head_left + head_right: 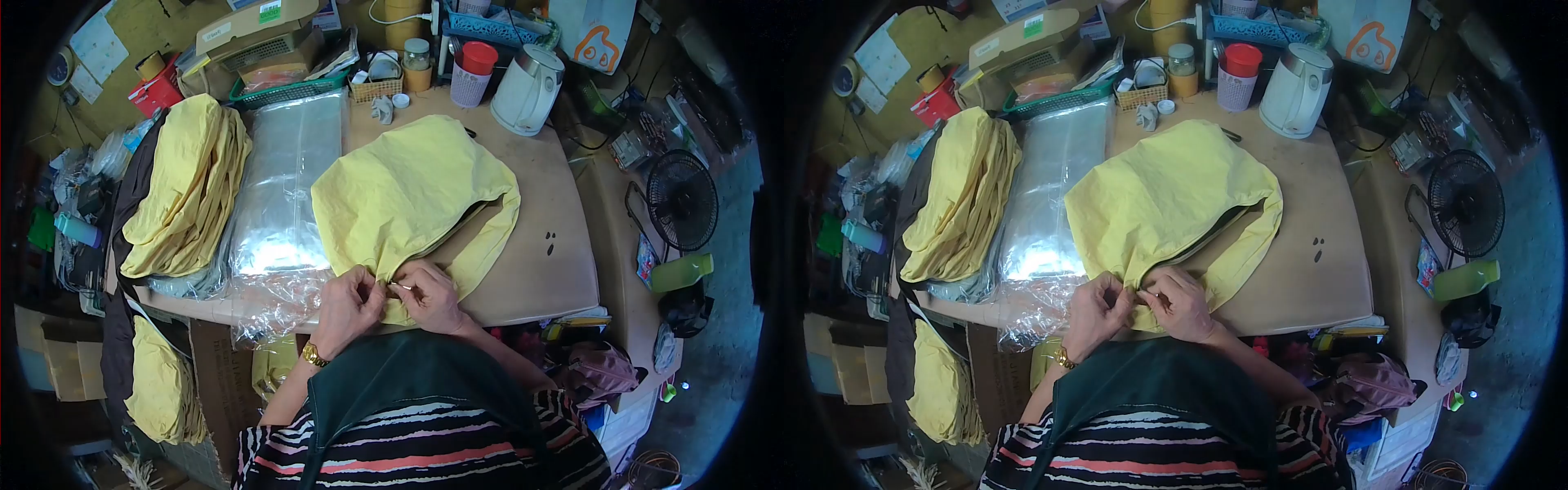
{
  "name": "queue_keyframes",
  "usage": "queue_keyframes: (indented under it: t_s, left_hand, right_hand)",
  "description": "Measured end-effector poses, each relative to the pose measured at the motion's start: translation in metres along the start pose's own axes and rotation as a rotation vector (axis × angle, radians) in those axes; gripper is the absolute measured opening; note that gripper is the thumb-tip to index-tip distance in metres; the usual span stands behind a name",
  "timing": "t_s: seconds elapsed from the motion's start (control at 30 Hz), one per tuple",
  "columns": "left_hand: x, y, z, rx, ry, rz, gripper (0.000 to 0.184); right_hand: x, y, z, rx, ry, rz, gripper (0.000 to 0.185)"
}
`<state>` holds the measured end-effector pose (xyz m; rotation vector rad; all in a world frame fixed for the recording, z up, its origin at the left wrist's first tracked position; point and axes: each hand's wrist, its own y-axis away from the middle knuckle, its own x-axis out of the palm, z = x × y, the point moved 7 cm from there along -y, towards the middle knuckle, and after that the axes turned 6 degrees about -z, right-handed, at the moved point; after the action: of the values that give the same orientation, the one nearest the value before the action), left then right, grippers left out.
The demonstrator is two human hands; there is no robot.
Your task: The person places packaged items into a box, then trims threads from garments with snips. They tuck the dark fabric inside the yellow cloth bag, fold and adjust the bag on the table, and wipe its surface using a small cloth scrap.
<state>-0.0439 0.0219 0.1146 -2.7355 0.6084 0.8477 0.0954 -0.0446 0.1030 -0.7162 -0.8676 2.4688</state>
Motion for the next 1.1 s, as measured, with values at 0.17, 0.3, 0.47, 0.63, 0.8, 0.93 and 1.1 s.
queue_keyframes:
  t_s: [0.17, 0.3, 0.47, 0.63, 0.8, 0.93, 1.1]
  left_hand:
    - [-0.001, -0.003, -0.023, 0.163, -0.124, 0.027, 0.023]
    - [0.008, -0.002, -0.008, 0.188, -0.253, 0.171, 0.024]
    - [0.001, 0.000, -0.010, 0.229, -0.310, 0.251, 0.022]
    - [-0.032, 0.000, -0.007, 0.283, -0.426, 0.156, 0.016]
    - [-0.060, 0.004, -0.009, 0.267, -0.489, 0.059, 0.013]
    - [-0.099, -0.007, 0.049, 0.094, -0.166, 0.077, 0.025]
    - [-0.119, -0.071, 0.068, 0.189, -0.116, -0.358, 0.055]
  right_hand:
    - [0.011, 0.017, -0.030, 0.431, -0.177, 0.035, 0.017]
    - [0.019, 0.018, -0.040, 0.578, -0.165, 0.235, 0.018]
    - [-0.007, 0.001, -0.078, 0.431, -0.152, -0.059, 0.018]
    - [-0.115, -0.055, -0.073, -0.020, 0.756, -0.293, 0.014]
    - [-0.157, -0.044, -0.041, -0.069, 1.031, -0.309, 0.017]
    - [-0.195, 0.011, -0.141, 0.665, 0.064, 0.007, 0.017]
    - [-0.160, -0.069, -0.127, 0.546, 0.155, -0.085, 0.019]
